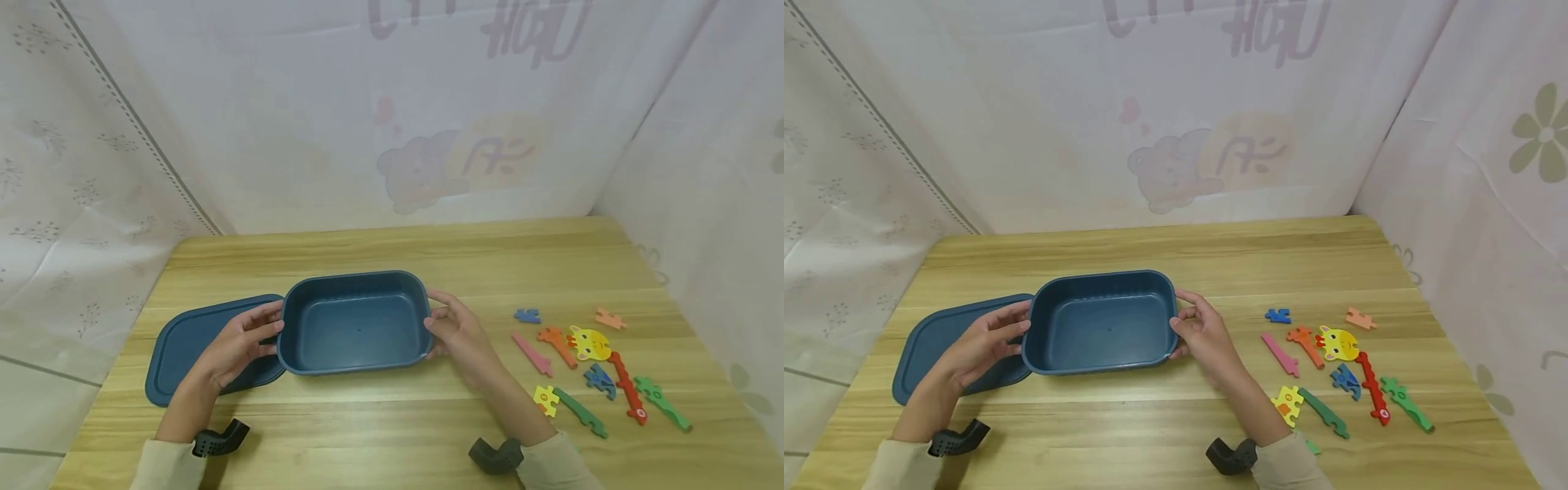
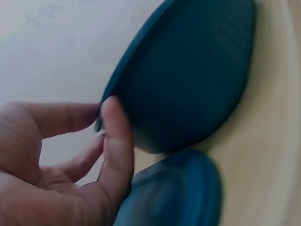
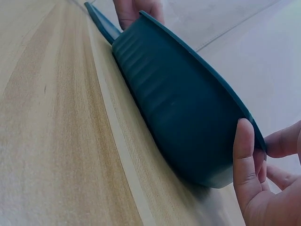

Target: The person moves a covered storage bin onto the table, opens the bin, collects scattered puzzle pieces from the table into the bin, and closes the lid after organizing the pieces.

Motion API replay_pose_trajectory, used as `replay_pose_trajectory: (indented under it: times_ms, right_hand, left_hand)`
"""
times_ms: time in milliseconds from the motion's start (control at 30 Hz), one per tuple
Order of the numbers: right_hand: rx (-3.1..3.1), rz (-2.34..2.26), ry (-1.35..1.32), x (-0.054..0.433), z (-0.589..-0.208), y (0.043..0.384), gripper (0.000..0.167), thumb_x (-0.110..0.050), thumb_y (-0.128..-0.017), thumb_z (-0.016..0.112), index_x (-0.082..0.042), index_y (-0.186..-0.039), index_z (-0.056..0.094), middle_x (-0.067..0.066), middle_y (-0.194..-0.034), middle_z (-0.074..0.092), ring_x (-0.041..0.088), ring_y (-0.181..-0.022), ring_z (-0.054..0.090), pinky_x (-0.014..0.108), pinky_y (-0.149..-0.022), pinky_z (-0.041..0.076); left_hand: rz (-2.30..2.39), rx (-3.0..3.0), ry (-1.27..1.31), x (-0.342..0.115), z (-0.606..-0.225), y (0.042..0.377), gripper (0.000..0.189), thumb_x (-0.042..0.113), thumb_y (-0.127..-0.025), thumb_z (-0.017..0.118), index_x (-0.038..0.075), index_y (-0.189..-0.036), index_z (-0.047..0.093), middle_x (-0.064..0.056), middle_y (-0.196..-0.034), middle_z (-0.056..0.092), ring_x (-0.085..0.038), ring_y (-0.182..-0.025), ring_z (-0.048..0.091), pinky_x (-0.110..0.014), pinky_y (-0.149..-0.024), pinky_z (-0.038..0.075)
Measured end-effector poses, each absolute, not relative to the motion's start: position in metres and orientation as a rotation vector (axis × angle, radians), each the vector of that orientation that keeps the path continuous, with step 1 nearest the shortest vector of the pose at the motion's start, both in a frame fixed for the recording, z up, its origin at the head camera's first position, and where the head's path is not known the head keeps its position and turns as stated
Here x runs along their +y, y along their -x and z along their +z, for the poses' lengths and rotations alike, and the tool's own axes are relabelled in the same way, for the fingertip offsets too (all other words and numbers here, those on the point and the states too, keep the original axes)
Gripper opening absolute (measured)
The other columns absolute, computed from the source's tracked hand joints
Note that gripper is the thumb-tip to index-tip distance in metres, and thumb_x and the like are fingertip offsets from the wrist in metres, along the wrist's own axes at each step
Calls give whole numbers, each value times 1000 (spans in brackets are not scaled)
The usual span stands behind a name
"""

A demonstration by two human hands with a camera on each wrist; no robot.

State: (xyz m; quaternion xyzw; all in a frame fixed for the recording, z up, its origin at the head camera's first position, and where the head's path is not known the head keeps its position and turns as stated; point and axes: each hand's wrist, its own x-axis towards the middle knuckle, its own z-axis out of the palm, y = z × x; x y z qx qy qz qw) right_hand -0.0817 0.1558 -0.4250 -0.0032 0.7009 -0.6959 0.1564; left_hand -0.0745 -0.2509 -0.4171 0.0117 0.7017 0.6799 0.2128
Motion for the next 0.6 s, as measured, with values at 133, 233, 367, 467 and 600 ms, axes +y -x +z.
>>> replay_pose_trajectory:
  times_ms: [133, 233, 367, 467, 600]
  right_hand:
    - [2005, -1990, 15, 155, -425, 81, 56, -7, -104, 60, -15, -158, 45, 8, -111, 55, 22, -84, 63, 30, -66, 64]
    - [2002, -1994, 21, 154, -425, 81, 56, -7, -105, 60, -15, -158, 44, 8, -111, 54, 22, -85, 63, 30, -66, 63]
    - [1997, -2004, 26, 154, -425, 82, 57, -7, -105, 59, -15, -159, 42, 8, -112, 53, 22, -85, 63, 29, -65, 63]
    - [1994, -2012, 20, 154, -424, 82, 56, -6, -105, 58, -14, -159, 42, 7, -110, 53, 21, -83, 63, 29, -65, 62]
    - [1985, -2011, 14, 156, -424, 81, 57, -5, -105, 58, -13, -159, 42, 7, -110, 54, 19, -82, 64, 29, -66, 63]
  left_hand:
    - [1856, 1883, -70, -257, -413, 80, 68, 16, -111, 56, -1, -165, 19, 12, -128, 63, -4, -112, 67, -31, -87, 64]
    - [1820, 1859, -87, -260, -412, 80, 58, 18, -113, 53, 5, -161, 22, 9, -115, 65, -9, -102, 69, -33, -84, 65]
    - [1799, 1864, -119, -260, -412, 81, 47, 17, -114, 50, 9, -154, 27, 8, -107, 63, -10, -97, 66, -33, -82, 66]
    - [1819, 1854, -139, -258, -411, 82, 44, 16, -113, 52, 10, -151, 31, 7, -109, 62, -9, -98, 65, -32, -81, 66]
    - [1852, 1827, -154, -255, -411, 83, 41, 11, -112, 54, 16, -148, 34, 6, -112, 61, -8, -95, 65, -30, -78, 66]
